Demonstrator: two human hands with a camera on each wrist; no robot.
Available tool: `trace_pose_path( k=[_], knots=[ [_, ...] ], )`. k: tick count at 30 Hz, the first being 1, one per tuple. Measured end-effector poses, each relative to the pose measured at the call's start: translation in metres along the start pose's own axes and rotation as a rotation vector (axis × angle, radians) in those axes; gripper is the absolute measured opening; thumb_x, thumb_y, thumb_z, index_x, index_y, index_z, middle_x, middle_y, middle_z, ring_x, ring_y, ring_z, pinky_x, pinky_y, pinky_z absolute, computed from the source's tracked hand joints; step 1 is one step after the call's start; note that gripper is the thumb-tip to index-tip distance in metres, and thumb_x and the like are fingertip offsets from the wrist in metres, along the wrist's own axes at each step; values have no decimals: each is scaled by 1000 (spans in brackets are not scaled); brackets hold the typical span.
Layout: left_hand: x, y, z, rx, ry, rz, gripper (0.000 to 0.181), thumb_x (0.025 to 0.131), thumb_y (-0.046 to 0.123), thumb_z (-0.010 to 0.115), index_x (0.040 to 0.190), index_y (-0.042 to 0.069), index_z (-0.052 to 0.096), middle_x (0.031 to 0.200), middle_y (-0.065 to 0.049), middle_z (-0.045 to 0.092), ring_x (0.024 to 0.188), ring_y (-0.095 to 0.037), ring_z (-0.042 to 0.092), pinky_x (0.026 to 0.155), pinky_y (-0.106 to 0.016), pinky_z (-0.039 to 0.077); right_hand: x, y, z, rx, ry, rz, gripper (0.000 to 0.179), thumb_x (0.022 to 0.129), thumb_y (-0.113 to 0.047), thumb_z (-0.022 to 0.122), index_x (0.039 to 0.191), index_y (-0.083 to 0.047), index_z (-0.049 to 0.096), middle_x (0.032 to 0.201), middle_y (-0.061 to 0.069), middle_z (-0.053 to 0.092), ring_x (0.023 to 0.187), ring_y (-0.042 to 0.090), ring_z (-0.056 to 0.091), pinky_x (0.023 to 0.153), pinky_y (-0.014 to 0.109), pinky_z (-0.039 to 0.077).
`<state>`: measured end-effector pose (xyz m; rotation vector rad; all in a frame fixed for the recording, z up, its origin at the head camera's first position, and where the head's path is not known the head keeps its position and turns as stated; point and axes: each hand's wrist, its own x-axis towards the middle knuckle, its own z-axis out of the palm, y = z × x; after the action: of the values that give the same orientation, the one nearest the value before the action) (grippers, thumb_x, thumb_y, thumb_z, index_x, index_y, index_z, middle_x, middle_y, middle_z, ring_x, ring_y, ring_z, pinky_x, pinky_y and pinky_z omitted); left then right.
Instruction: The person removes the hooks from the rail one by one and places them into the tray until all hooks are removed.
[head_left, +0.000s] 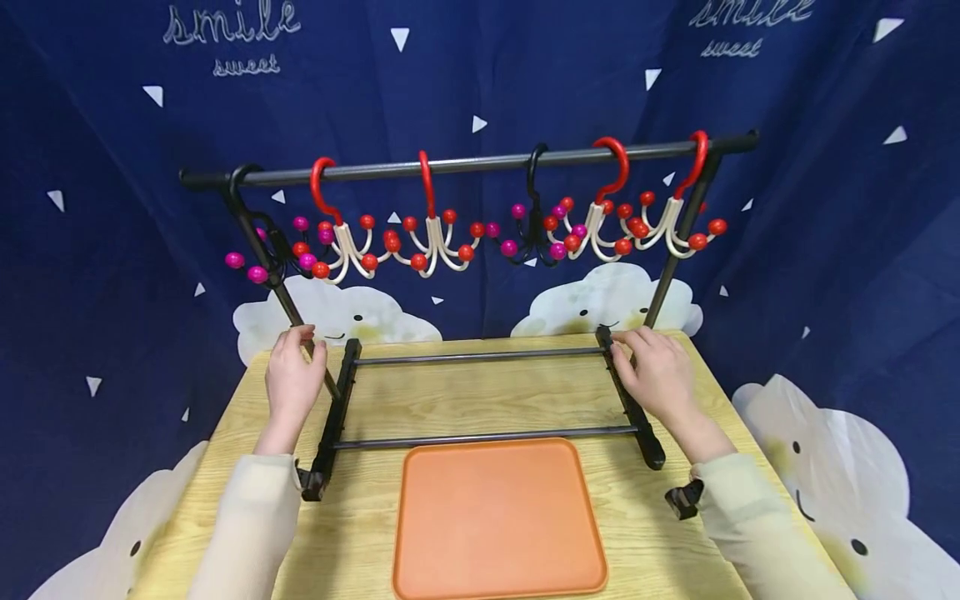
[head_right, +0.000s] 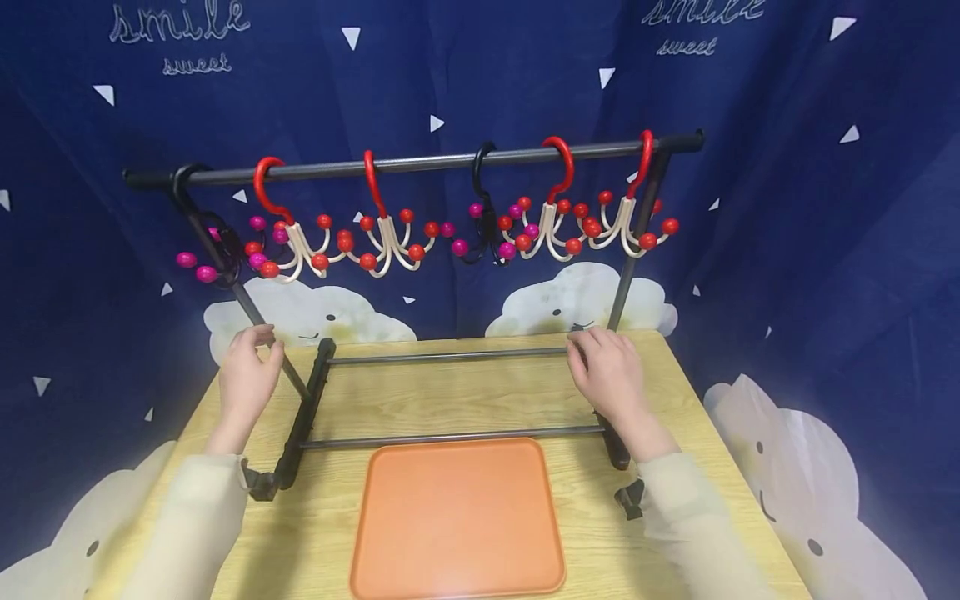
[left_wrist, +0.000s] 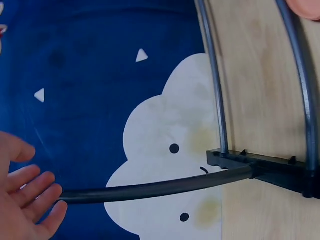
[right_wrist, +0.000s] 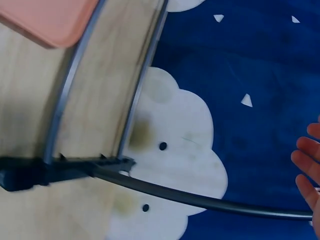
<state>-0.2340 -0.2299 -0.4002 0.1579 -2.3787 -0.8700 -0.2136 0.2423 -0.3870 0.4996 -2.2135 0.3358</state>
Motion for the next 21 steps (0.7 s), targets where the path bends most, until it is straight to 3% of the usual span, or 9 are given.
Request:
trace_pose_path(
  k=[6, 12, 16, 21],
  knots=[
    [18, -2, -3, -101, 97, -125, 43, 85, 14, 55, 122, -4, 44, 120, -23, 44, 115, -36, 42, 96, -45, 34, 32, 8, -16, -13, 173, -26, 21, 85, -19, 53, 85, -2, 65, 76, 12, 63, 64, 31, 56, 58, 42, 42],
    [32, -2, -3, -199, 163, -201, 57, 84, 14, 58, 133, 0, 33, 127, -21, 36, 118, -33, 40, 96, -43, 36, 72, 14, -35, -31, 337, -21, 25, 86, -20, 50, 84, 1, 63, 76, 17, 59, 66, 36, 52, 60, 45, 39],
    [44, -3, -3, -288, 208, -205, 54, 84, 10, 59, 132, 1, 36, 124, -20, 42, 114, -31, 46, 94, -41, 40, 98, 19, -47, -15, 368, 97, 24, 86, -20, 52, 88, 3, 62, 81, 19, 58, 73, 36, 53, 64, 47, 38],
    [57, -5, -4, -368, 210, -197, 49, 84, 3, 56, 131, 2, 40, 120, -18, 51, 108, -28, 54, 91, -39, 45, 124, 27, -57, 50, 315, 347, 29, 87, -24, 55, 101, 0, 60, 95, 18, 58, 87, 30, 58, 71, 40, 42]
  ],
)
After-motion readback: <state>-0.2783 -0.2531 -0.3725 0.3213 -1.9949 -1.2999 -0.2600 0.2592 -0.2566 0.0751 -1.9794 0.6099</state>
